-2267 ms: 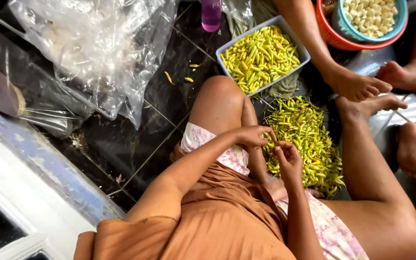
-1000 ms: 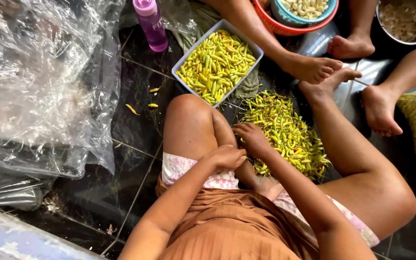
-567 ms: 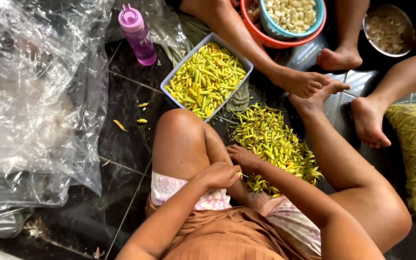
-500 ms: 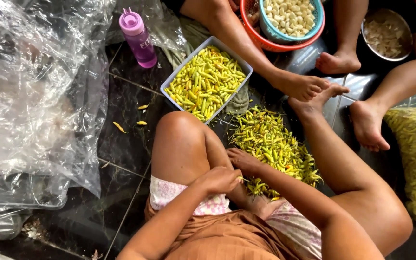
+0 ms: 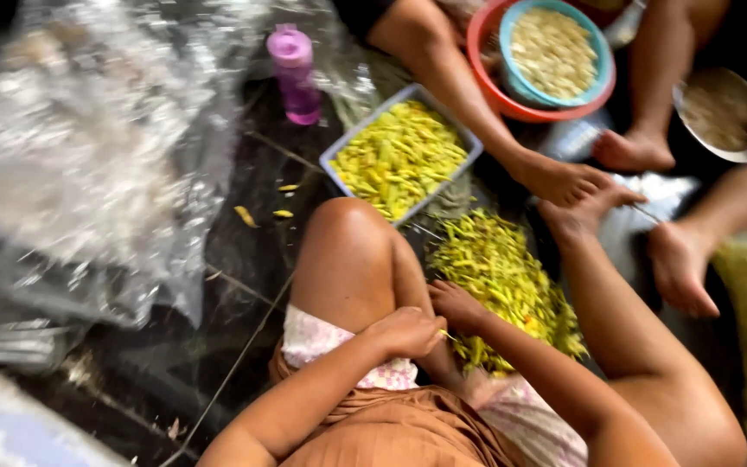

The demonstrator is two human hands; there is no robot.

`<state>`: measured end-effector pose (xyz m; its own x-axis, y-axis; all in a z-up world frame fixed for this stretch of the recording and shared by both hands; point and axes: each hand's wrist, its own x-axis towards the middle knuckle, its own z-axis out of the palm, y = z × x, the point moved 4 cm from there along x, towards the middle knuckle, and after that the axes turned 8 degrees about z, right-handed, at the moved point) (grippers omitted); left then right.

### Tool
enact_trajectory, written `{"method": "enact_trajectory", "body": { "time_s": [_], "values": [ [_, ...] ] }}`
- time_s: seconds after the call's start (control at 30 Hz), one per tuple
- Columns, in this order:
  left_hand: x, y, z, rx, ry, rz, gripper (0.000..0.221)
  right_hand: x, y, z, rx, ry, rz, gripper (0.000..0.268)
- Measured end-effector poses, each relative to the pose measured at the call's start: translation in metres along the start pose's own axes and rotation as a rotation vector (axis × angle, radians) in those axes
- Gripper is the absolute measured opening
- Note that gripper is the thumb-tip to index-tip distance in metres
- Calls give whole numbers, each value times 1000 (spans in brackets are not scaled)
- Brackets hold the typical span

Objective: Removing the stems from green chili peppers by hand and placing the processed peppers into a plastic container.

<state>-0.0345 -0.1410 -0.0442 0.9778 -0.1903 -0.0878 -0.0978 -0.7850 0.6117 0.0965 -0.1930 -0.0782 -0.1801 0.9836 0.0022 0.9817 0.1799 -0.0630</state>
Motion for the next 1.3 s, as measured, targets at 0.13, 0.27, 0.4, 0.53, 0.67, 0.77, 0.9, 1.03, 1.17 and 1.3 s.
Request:
{"method": "enact_trajectory", "body": {
  "time_s": [0.13, 0.27, 0.4, 0.53, 0.67, 0.77, 0.9, 1.03, 1.17, 1.3],
  "values": [
    [10, -18, 9, -25, 35, -7, 37, -5, 30, -5, -57, -163, 137, 19],
    [15, -26, 12, -47, 41, -17, 36, -14, 69, 6, -129, -286, 380, 26],
    [23, -34, 16, -94, 27, -31, 36, -10, 73, -26, 237, -336, 516, 30],
    [30, -41, 18, -166, 4, -52, 37, 15, 91, -69, 525, -104, 684, 31],
    [35, -44, 14, -226, -7, -57, 38, 30, 167, -31, 386, 67, 701, 29],
    [37, -45, 8, -311, -16, -89, 38, 42, 206, -14, 337, 145, 854, 60],
    [33, -41, -1, -378, -28, -104, 39, 49, 194, -14, 439, 160, 878, 72],
    [36, -40, 1, -403, -23, -70, 39, 28, 156, -14, 232, 180, 687, 28],
    [39, -41, 4, -376, -71, -42, 40, 17, 147, -35, 271, 91, 536, 14],
    [36, -40, 3, -398, -68, -61, 44, 36, 197, -40, 442, 52, 622, 20]
  ]
}}
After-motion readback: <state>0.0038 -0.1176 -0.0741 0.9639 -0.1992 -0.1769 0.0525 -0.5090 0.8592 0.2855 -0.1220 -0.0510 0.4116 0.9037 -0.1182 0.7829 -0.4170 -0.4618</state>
